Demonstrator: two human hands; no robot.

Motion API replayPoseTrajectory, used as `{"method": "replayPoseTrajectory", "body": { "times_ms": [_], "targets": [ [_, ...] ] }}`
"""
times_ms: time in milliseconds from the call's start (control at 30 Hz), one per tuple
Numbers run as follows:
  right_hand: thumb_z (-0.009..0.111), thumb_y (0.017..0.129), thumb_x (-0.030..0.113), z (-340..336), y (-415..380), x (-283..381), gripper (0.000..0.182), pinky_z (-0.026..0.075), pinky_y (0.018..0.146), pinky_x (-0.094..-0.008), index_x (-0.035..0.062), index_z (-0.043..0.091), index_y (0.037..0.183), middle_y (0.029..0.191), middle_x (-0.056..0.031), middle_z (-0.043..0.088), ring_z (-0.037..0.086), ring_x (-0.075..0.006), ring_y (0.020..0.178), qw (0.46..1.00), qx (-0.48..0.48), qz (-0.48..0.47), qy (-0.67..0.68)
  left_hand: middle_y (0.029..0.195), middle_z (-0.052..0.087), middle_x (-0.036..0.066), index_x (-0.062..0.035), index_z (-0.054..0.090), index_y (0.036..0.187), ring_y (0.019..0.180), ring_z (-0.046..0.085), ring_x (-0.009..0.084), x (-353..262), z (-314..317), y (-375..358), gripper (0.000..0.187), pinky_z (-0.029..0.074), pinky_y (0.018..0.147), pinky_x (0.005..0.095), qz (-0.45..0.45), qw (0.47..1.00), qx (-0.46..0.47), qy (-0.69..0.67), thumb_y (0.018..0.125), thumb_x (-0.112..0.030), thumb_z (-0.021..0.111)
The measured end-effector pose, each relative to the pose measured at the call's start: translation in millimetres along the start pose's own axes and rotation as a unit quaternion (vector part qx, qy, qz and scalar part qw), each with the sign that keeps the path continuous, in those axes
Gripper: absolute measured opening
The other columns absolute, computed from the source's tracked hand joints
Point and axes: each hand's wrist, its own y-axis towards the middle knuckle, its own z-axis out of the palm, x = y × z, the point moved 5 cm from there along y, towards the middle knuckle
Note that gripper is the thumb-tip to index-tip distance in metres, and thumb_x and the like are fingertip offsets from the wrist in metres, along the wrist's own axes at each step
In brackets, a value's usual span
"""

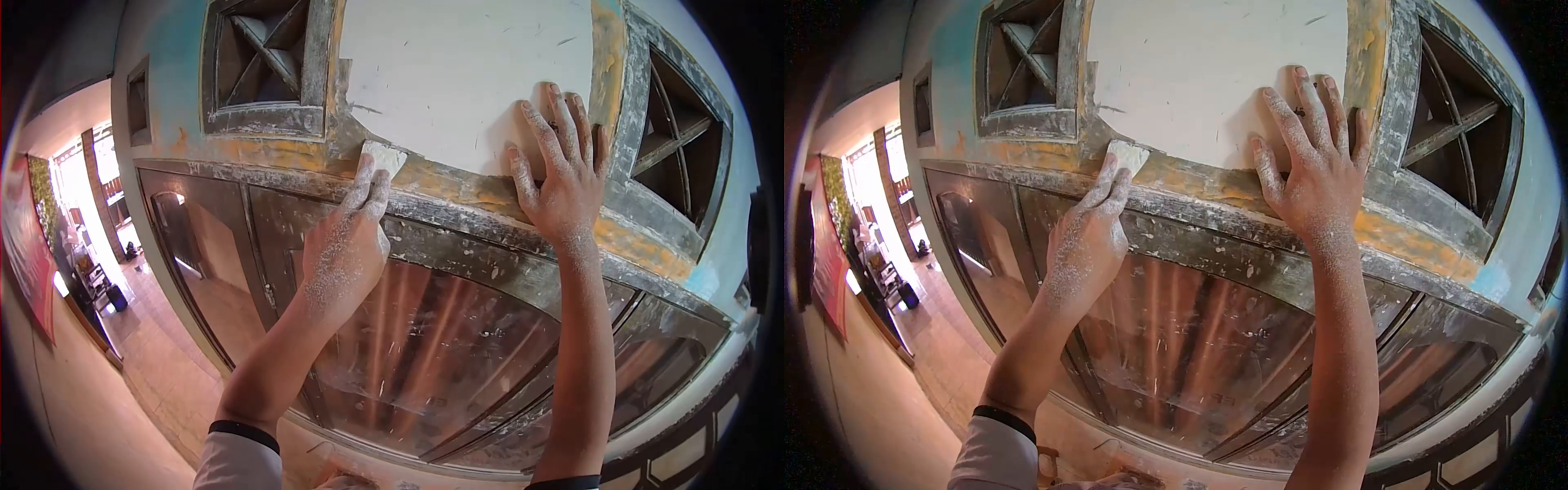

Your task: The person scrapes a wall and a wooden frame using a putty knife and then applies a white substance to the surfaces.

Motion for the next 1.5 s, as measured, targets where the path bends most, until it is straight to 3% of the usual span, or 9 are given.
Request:
{"method": "replayPoseTrajectory", "body": {
  "times_ms": [433, 700, 1000, 1200, 1267, 1500],
  "targets": [
    [0.066, 0.099, 0.039, -1, -2, 1, 0.048, 0.021, 0.128, -0.0567, 0.0282, 0.062, 0.145, 0.165, 0.0, 0.045, 0.038, -0.0267, 0.155, 1.0, -0.016, 0.008, 0.019, 0.164, 0.045, 0.005, -0.0055, 0.058, 0.147, 0.123, 0.065, 0.0396, -5, -4, 1, 0.06, 0.054, 0.104, 0.048, -0.002, 1.0, 0.008, 0.007, 0.088, 0.002, 0.054],
    [0.068, 0.098, 0.037, -1, -2, 1, 0.048, 0.021, 0.129, -0.0554, 0.0257, 0.062, 0.145, 0.165, -0.001, 0.045, 0.037, -0.0273, 0.155, 1.0, -0.015, 0.009, 0.02, 0.165, 0.043, 0.007, -0.0062, 0.058, 0.147, 0.122, 0.065, 0.0406, -9, -2, -2, 0.059, 0.054, 0.103, 0.0491, 0.001, 1.0, 0.02, -0.007, 0.089, 0.002, 0.052],
    [0.068, 0.096, 0.037, 0, -3, -1, 0.049, 0.023, 0.128, -0.0578, 0.0294, 0.062, 0.145, 0.164, 0.0005, 0.045, 0.038, -0.0258, 0.154, 1.0, -0.018, 0.015, 0.021, 0.165, 0.044, 0.008, -0.0057, 0.057, 0.148, 0.125, 0.063, 0.0408, -17, -2, -2, 0.059, 0.053, 0.105, 0.0485, -0.005, 1.0, 0.025, -0.013, 0.09, 0.002, 0.052],
    [0.068, 0.096, 0.038, -1, -4, -1, 0.048, 0.023, 0.128, -0.0579, 0.0278, 0.063, 0.143, 0.164, 0.0002, 0.045, 0.038, -0.0263, 0.154, 0.999, -0.019, 0.01, 0.024, 0.164, 0.044, 0.01, -0.0057, 0.056, 0.149, 0.126, 0.062, 0.0404, -20, 1, -6, 0.061, 0.053, 0.106, 0.0486, 0.002, 1.0, 0.022, -0.011, 0.089, 0.003, 0.053],
    [0.069, 0.097, 0.036, -2, -3, 0, 0.047, 0.023, 0.127, -0.056, 0.0233, 0.064, 0.143, 0.164, -0.0027, 0.046, 0.038, -0.0281, 0.154, 0.999, -0.027, 0.002, 0.029, 0.164, 0.044, 0.01, -0.0062, 0.055, 0.149, 0.127, 0.062, 0.0403, -21, -1, 0, 0.061, 0.053, 0.106, 0.0486, 0.008, 1.0, 0.017, -0.017, 0.089, 0.003, 0.053],
    [0.068, 0.096, 0.039, 0, -3, -2, 0.05, 0.024, 0.127, -0.0585, 0.0279, 0.063, 0.144, 0.163, 0.0004, 0.046, 0.039, -0.0264, 0.153, 0.999, -0.025, 0.01, 0.022, 0.165, 0.043, 0.01, -0.009, 0.053, 0.151, 0.128, 0.061, 0.0405, -27, 3, -4, 0.064, 0.053, 0.105, 0.0483, -0.014, 0.999, 0.028, -0.015, 0.088, 0.005, 0.052]
  ]
}}
